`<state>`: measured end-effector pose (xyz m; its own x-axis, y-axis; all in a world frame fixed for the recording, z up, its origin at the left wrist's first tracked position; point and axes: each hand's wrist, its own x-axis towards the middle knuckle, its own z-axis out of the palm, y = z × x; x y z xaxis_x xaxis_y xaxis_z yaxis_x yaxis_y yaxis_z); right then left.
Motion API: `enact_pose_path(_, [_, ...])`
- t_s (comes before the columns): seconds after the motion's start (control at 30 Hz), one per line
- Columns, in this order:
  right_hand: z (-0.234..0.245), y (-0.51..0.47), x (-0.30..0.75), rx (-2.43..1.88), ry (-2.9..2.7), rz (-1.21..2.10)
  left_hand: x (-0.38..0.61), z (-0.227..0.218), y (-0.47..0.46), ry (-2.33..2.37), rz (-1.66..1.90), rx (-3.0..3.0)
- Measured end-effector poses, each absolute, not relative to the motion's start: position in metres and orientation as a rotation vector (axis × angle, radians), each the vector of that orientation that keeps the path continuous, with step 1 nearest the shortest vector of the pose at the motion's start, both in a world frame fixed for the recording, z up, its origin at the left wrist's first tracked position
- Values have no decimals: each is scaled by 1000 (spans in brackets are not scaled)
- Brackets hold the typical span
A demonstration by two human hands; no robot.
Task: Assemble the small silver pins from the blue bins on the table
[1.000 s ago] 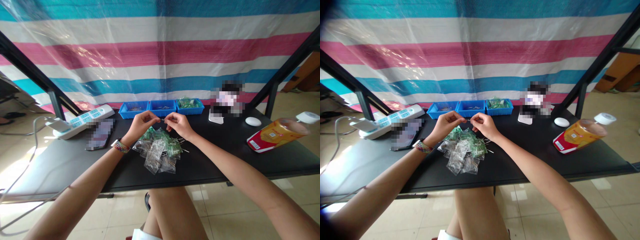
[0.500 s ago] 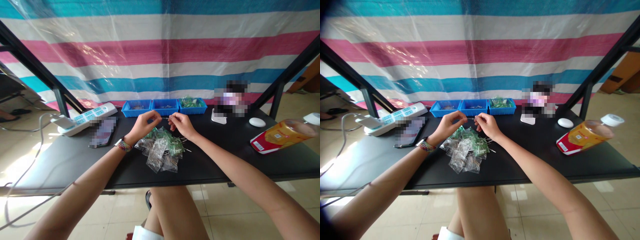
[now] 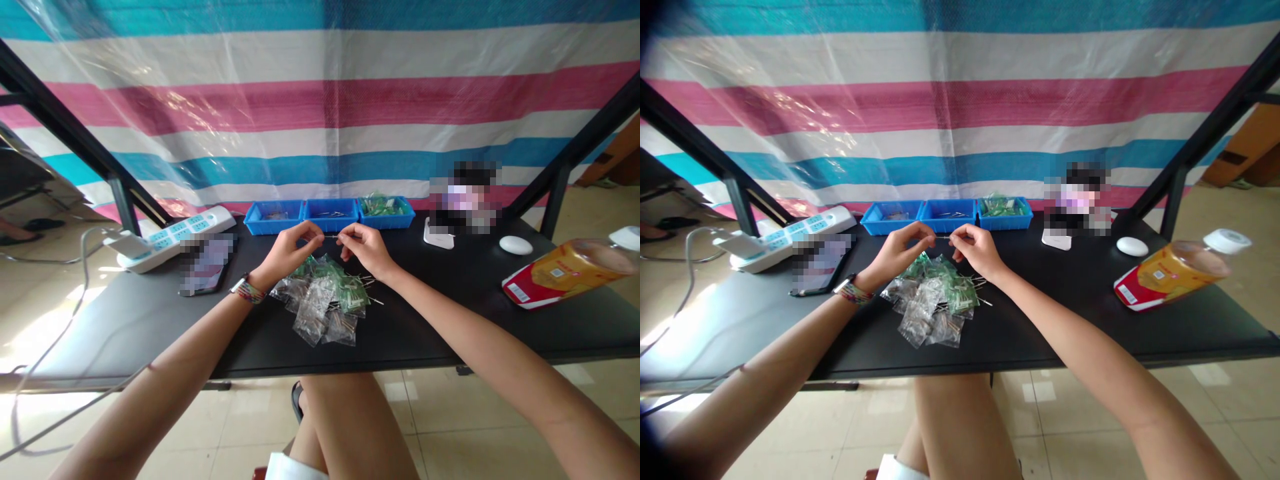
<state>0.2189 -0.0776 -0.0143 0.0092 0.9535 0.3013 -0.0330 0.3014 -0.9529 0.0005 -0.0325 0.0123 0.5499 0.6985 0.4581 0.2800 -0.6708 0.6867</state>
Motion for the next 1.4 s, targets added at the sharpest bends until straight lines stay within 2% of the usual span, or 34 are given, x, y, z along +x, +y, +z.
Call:
enact_pose_path(0.6, [-10,-81,218,-997,-1252,1095,0,14,-33,857,935,2307])
enact_pose_path(0.8, [-13,-63,234,-1036,-1160,995,-6,0,-18,973,872,2428])
enact_pose_path(1.03, [-20,-65,239,-1105,-1295,798,-12,-3,-11,1012,670,2581])
enact_pose_path(1.17, [-23,-72,230,-1136,-1502,797,-11,2,-13,890,632,2602])
enact_pose_path(1.4, [-23,-81,220,-1141,-1946,485,-9,1,-13,828,641,2589])
